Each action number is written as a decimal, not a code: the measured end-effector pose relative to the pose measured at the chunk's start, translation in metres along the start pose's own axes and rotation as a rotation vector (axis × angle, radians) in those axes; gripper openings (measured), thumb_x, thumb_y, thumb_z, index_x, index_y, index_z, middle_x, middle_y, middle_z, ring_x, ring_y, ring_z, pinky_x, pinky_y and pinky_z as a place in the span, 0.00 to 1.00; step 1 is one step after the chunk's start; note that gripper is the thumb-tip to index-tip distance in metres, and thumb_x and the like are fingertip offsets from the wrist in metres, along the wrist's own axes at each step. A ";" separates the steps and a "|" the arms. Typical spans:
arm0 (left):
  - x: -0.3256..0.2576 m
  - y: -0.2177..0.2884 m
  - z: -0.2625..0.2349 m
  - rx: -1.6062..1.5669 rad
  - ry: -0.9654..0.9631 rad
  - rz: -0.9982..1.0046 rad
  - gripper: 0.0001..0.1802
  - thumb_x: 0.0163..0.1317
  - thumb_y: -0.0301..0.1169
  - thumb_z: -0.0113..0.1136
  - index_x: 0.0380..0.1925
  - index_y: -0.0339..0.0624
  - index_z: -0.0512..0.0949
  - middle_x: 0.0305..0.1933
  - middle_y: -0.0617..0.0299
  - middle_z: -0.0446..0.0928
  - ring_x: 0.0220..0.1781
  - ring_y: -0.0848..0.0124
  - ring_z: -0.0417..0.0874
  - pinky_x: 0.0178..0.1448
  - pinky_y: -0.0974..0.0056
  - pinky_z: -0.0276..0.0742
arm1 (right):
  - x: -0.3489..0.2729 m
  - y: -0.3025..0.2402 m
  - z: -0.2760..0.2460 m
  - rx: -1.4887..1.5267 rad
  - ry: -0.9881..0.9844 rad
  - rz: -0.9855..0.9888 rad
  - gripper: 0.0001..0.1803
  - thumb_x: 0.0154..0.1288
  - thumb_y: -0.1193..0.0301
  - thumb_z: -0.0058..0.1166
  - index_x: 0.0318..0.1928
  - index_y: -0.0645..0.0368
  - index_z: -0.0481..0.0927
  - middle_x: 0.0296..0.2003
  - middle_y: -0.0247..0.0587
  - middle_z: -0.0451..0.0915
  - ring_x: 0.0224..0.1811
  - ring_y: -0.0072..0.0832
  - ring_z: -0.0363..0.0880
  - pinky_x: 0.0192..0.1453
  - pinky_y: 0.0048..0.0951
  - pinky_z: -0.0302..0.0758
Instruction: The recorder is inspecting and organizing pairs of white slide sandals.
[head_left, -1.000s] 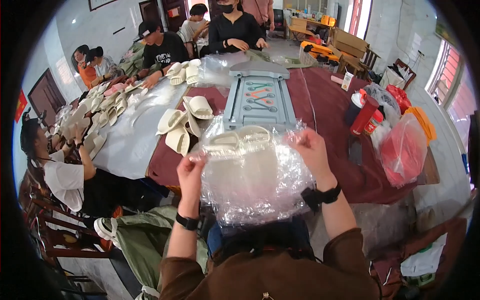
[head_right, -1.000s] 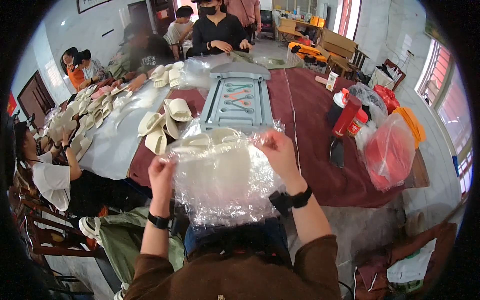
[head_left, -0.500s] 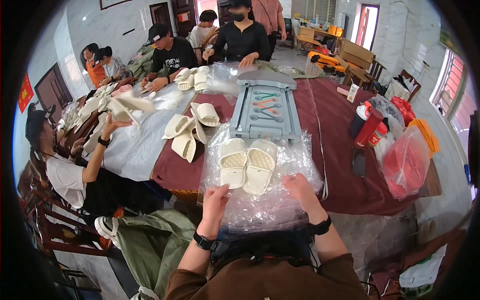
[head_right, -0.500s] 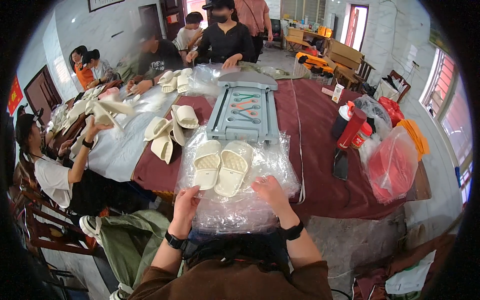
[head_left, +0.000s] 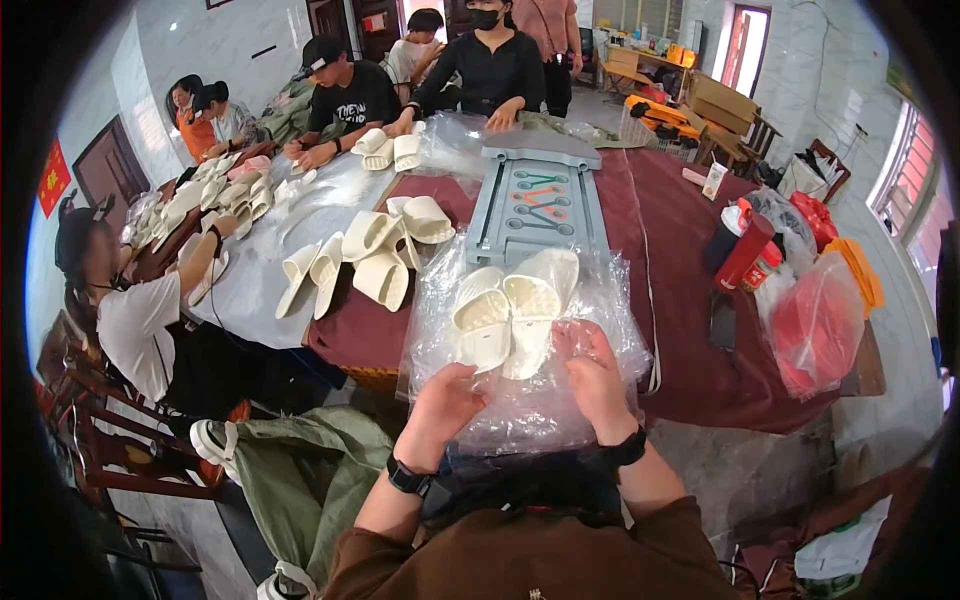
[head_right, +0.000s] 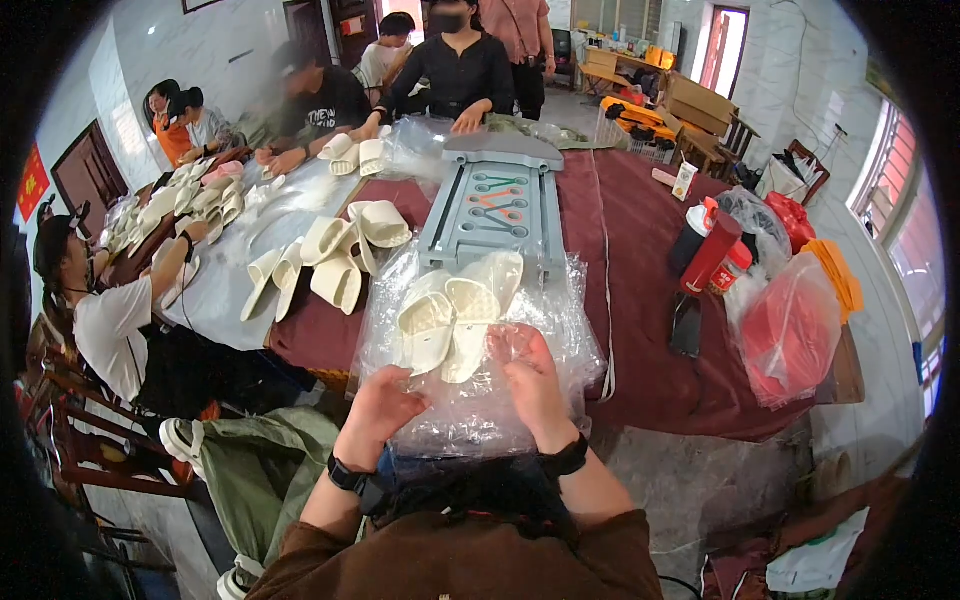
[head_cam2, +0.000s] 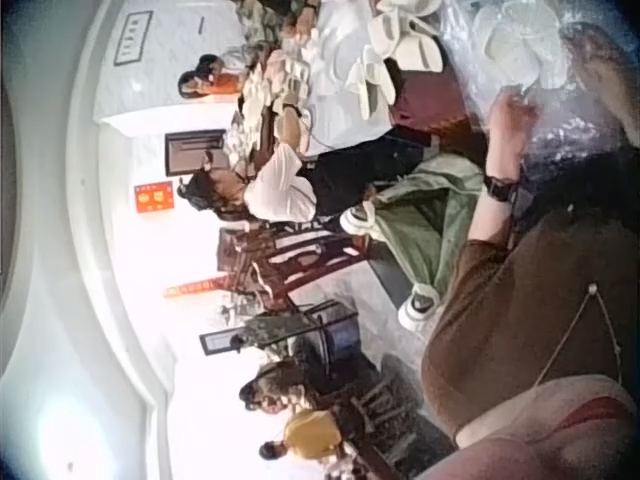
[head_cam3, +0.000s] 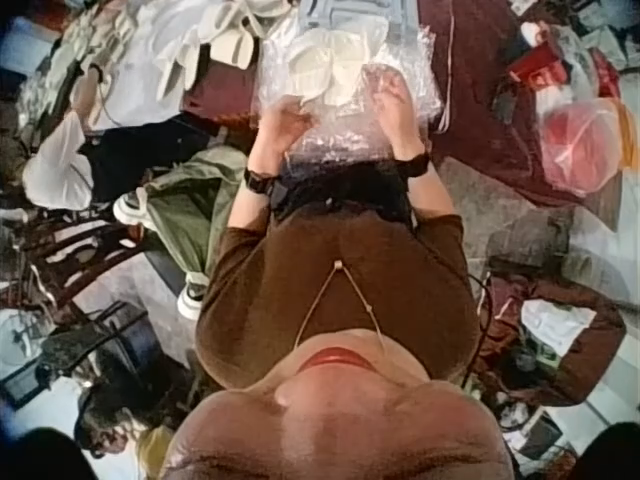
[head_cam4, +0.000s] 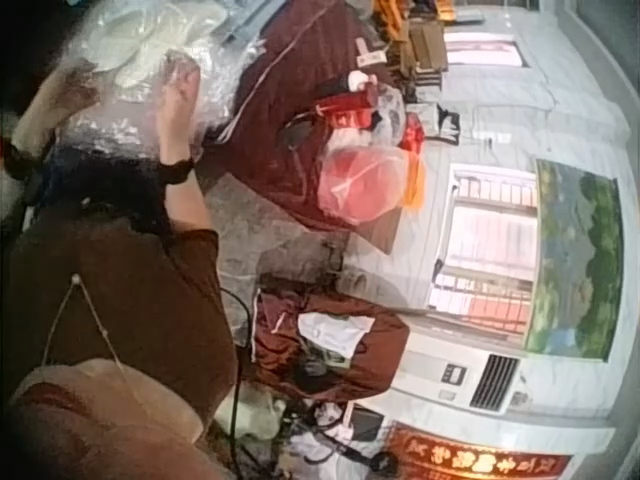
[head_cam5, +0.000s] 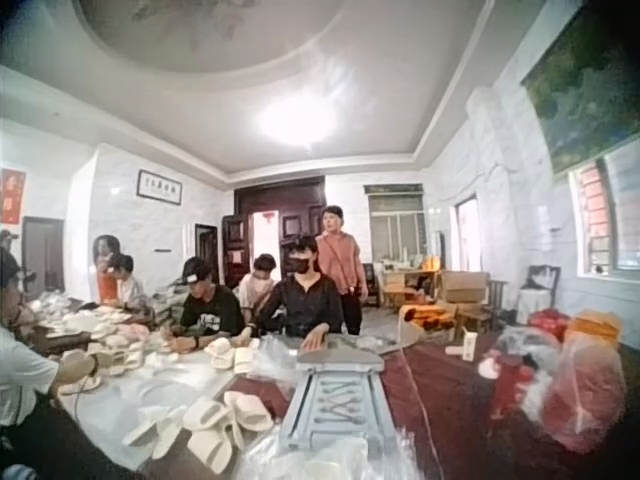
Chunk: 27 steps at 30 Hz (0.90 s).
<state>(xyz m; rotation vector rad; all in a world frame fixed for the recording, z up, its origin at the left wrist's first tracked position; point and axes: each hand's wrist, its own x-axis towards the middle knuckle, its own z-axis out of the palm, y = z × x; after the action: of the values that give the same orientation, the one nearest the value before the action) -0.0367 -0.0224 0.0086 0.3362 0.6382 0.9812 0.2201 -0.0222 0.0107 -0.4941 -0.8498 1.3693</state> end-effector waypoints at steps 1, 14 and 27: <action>0.000 -0.002 0.003 -0.044 -0.082 -0.006 0.20 0.71 0.36 0.59 0.56 0.35 0.76 0.58 0.50 0.81 0.57 0.49 0.83 0.64 0.46 0.77 | -0.001 0.001 0.004 -0.006 0.020 0.031 0.30 0.61 0.93 0.42 0.64 0.62 0.70 0.63 0.48 0.76 0.70 0.38 0.73 0.77 0.38 0.68; 0.034 -0.026 -0.043 -0.185 0.024 -0.133 0.20 0.75 0.33 0.58 0.64 0.39 0.71 0.60 0.46 0.80 0.55 0.51 0.85 0.59 0.47 0.82 | -0.004 -0.005 -0.011 -0.536 -0.168 -0.157 0.27 0.77 0.73 0.47 0.73 0.63 0.66 0.66 0.44 0.75 0.67 0.36 0.75 0.73 0.38 0.68; -0.047 -0.001 -0.051 -0.216 0.088 -0.090 0.22 0.72 0.27 0.59 0.64 0.35 0.72 0.61 0.49 0.80 0.58 0.57 0.85 0.53 0.56 0.87 | -0.021 0.003 -0.026 -1.547 -0.119 0.000 0.41 0.63 0.50 0.66 0.68 0.65 0.72 0.63 0.61 0.75 0.68 0.55 0.70 0.72 0.47 0.69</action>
<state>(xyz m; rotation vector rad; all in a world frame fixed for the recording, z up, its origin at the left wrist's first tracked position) -0.0873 -0.0637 -0.0151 0.0736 0.6151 0.9719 0.2385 -0.0376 -0.0129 -1.5594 -1.9304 0.4826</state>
